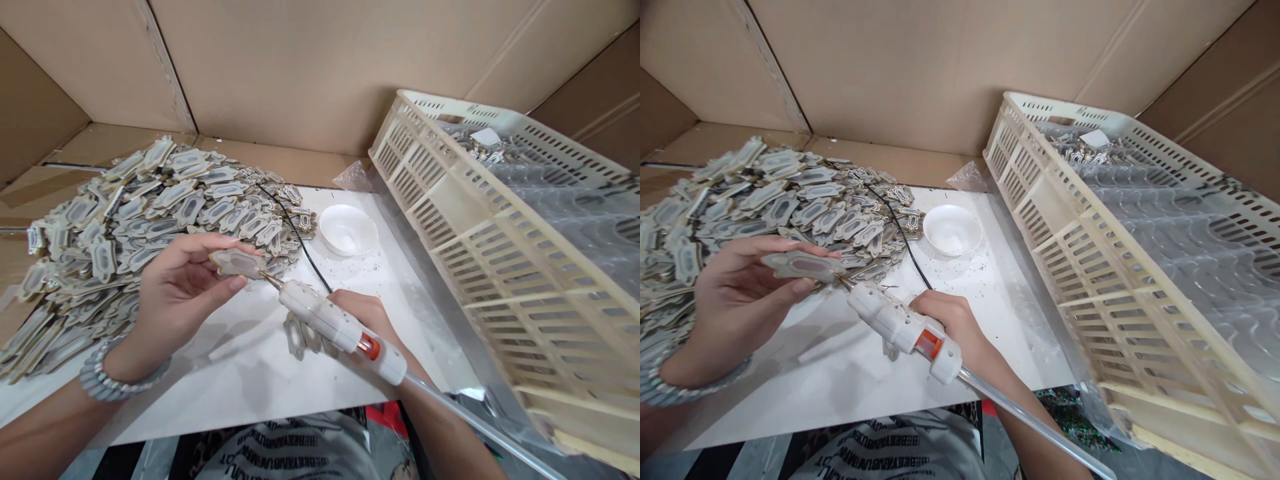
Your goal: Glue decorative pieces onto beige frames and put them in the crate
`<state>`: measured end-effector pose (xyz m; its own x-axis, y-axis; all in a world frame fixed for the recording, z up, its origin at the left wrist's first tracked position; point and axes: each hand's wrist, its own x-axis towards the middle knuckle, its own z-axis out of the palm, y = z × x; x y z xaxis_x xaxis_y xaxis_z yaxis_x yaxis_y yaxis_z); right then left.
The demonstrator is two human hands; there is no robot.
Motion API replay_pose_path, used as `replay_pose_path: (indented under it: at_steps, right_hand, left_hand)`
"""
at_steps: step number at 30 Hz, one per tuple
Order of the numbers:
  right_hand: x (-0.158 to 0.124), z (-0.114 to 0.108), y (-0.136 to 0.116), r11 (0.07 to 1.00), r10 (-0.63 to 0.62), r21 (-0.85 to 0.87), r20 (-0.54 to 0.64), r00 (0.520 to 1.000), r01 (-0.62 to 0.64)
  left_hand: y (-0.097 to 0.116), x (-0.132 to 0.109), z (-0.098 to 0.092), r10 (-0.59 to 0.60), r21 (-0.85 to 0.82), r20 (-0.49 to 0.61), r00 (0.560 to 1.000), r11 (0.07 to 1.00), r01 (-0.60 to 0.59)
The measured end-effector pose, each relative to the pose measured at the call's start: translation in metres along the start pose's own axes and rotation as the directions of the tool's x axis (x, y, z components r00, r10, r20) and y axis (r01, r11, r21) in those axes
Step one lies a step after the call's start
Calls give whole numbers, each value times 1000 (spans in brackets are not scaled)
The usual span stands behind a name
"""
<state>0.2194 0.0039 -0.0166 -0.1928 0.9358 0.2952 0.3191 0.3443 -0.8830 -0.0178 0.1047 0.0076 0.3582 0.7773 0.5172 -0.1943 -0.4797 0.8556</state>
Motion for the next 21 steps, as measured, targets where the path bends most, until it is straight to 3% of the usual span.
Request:
replay_pose_path:
  at_steps: [5, 8, 11, 16, 21]
  right_hand:
    - [1, 0, 4, 996, 54, -71, -56, 997, -58]
    - [1, 1, 6, 990, 85, -98, -140, 986, -99]
    - [1, 0, 1, 980, 148, -91, -258, 955, -176]
    - [3, -2, -11, 969, 211, -52, -339, 917, -242]
    - [2, 0, -4, 973, 193, -49, -364, 911, -226]
  left_hand:
    - [2, 2, 2, -8, -35, -12, 1000, 999, 7]
    - [3, 3, 2, -21, -30, -1, 1000, 999, 21]
    - [1, 8, -2, 1, -6, -65, 998, 1000, -2]
    - [-4, 38, -22, 103, 195, -208, 973, 979, -61]
    - [-9, 87, -48, 212, 500, -312, 926, 865, -29]
